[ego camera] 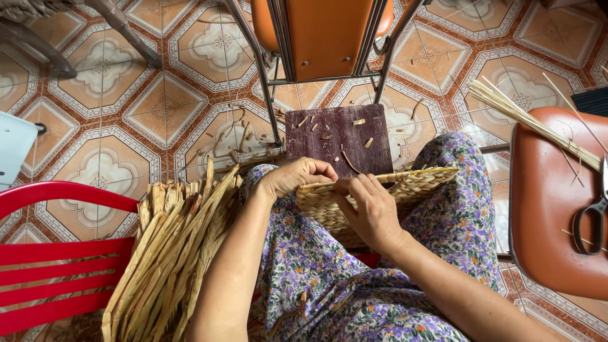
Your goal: Weaving a bag using dried plant fibers, incorporating structural supports and trimming materials with scissors.
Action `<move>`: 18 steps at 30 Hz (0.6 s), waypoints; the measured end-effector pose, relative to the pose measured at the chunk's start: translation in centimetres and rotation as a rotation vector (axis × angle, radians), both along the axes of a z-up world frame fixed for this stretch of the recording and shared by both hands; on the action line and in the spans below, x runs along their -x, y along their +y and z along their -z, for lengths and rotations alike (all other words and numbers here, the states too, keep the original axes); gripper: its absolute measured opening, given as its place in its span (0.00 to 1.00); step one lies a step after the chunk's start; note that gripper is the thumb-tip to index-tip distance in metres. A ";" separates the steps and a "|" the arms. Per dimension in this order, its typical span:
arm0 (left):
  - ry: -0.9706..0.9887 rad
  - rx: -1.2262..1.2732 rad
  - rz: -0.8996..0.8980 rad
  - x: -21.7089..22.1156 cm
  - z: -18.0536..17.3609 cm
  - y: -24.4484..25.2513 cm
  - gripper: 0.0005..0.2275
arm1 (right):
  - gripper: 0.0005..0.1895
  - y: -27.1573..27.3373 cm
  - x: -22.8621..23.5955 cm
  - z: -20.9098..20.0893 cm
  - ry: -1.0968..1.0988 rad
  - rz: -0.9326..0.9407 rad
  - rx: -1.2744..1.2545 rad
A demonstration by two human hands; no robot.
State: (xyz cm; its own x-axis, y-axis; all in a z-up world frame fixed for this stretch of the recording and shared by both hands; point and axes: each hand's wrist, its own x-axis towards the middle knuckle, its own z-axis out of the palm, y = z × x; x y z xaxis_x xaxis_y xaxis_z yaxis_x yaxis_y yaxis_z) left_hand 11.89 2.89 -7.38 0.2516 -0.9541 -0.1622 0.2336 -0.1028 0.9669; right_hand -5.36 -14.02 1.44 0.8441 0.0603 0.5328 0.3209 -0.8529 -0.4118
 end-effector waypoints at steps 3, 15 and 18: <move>0.023 0.040 -0.041 1.1 -0.5 0.5 0.09 | 0.12 -1.3 0.8 0.4 0.019 -0.063 -0.004; -0.001 0.013 -0.352 3.0 -1.5 2.7 0.08 | 0.19 -4.6 0.0 -1.0 0.075 -0.021 0.032; -0.017 -0.034 -0.355 2.9 -1.7 3.2 0.08 | 0.19 -4.8 -0.4 -1.1 0.169 -0.035 0.016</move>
